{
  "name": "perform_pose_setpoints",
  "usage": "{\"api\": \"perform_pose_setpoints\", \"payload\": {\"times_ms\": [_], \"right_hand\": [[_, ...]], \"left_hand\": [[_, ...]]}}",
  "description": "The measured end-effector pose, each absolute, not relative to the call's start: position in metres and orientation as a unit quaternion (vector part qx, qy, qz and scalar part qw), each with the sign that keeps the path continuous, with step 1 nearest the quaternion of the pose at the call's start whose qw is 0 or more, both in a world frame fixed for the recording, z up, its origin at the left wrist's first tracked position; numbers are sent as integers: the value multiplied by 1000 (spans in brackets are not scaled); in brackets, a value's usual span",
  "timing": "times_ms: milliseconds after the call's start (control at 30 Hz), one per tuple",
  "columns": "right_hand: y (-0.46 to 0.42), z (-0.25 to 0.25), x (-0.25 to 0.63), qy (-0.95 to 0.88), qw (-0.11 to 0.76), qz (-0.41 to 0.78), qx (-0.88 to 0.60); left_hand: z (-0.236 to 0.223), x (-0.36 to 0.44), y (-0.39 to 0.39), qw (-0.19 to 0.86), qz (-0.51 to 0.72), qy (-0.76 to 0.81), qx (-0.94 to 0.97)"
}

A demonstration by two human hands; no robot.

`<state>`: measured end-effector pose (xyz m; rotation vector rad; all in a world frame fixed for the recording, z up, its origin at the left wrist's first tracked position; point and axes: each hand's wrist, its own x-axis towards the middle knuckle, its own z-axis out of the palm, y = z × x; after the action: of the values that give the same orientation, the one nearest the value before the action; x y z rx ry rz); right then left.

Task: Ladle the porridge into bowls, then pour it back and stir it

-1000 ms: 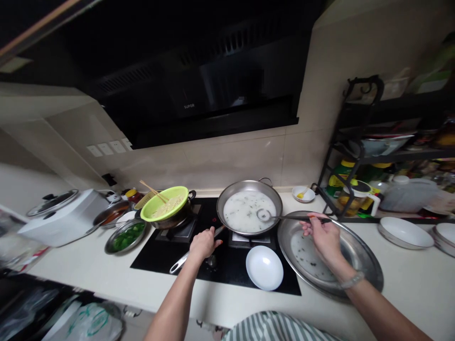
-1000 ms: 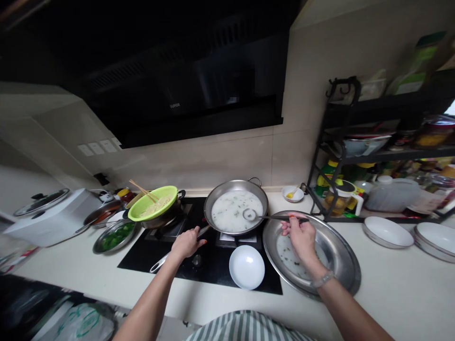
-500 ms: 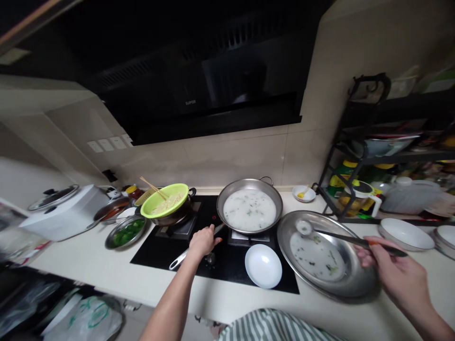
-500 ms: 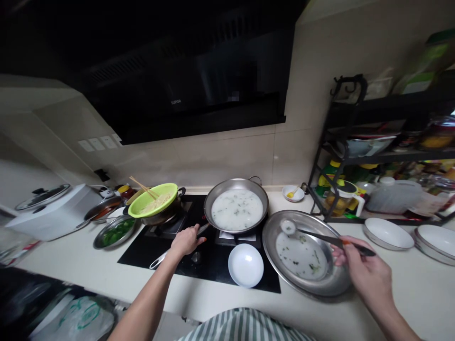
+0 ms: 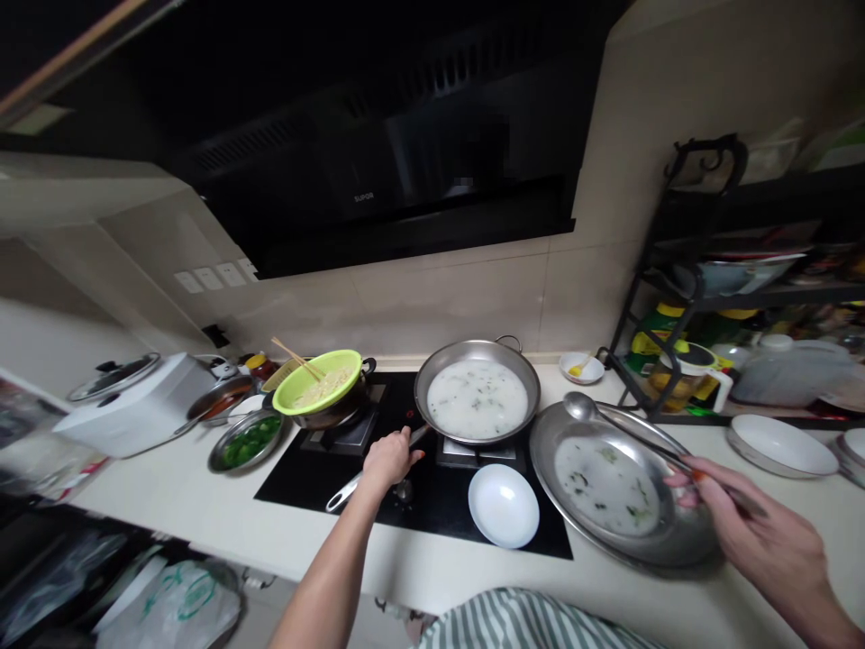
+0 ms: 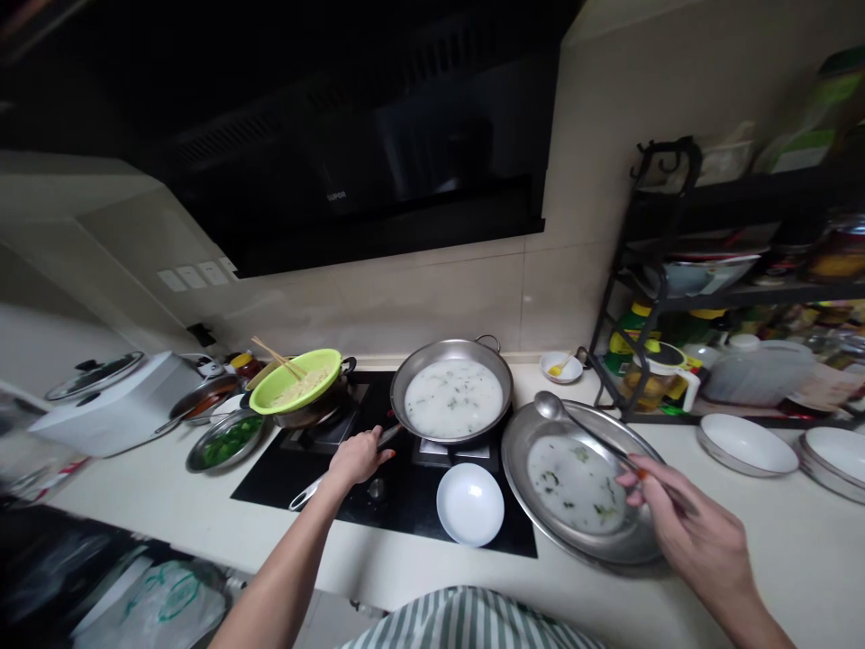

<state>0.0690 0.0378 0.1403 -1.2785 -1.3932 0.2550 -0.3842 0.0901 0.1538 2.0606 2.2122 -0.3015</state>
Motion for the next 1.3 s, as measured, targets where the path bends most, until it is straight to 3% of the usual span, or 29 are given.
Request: {"api": "perform_pose_setpoints", "payload": {"times_ms": [133,300,600,933,1300], "right_hand": [[56,164,24,-486,648,214,-546],[93,154,-20,-523,621,287,-508],[125,133,-53,-590,577,308,-473],[134,142,-44,-413,660,375,-503],[126,158,-35,-388,672,383,-501]], "left_hand": [[155,-383,90,54,-95,731,674],[155,-381,89,47,-93,730,675],[148,-384,88,33,-77,728,680],[152,-382,88,43,-82,731,677],[150,-384,89,44,-82,729,678]]}}
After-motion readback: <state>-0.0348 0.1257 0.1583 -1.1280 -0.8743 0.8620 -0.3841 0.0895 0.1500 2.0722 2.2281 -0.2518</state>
